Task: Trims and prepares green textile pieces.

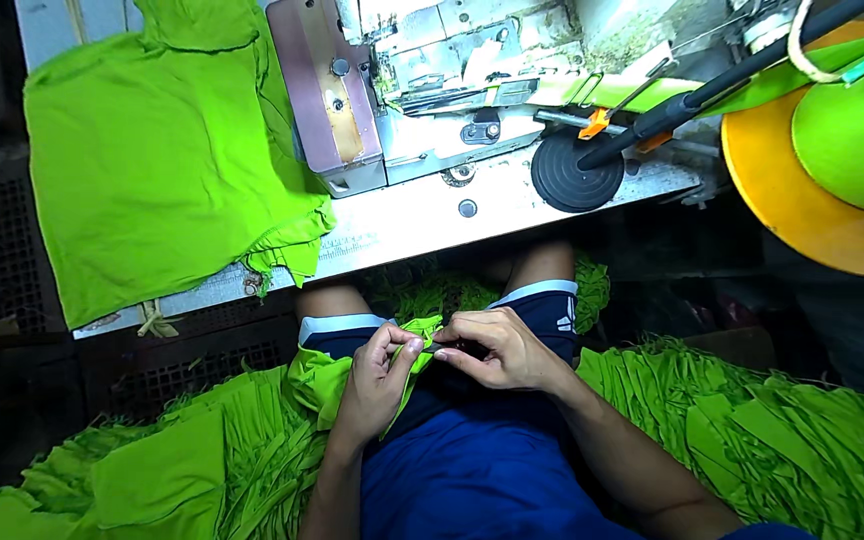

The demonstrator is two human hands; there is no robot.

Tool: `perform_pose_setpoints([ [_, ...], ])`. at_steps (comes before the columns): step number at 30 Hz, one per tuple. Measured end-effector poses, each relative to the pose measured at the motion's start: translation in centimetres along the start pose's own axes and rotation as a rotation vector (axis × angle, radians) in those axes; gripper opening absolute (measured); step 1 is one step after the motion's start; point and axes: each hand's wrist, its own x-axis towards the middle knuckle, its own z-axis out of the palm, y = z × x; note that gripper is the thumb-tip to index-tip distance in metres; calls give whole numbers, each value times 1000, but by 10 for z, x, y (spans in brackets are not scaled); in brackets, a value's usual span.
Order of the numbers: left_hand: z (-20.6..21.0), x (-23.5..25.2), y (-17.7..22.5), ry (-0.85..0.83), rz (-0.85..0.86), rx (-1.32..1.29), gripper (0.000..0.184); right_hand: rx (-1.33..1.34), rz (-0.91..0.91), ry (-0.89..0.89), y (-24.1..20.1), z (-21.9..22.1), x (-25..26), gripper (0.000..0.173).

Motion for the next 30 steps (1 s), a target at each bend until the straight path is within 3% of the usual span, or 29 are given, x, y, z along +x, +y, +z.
perform_pose_setpoints([
  [8,0,-1,0,3,-15,12,12,-4,4,3,1,-1,-1,26],
  [14,-1,1,2,19,-9,37,16,33,100,-23,2,1,-1,46],
  [20,-19,4,11,-94,23,181,28,200,71,-14,11,3,-3,18],
  [25,-38,5,12,-174,46,464,27,242,76,-35,18,1,-5,18],
  [28,-32,6,7,-151,34,432,21,260,99,-34,18,3,-5,18],
  [30,-27,7,3,-129,33,366,17,221,173,-8,17,1,-6,29],
])
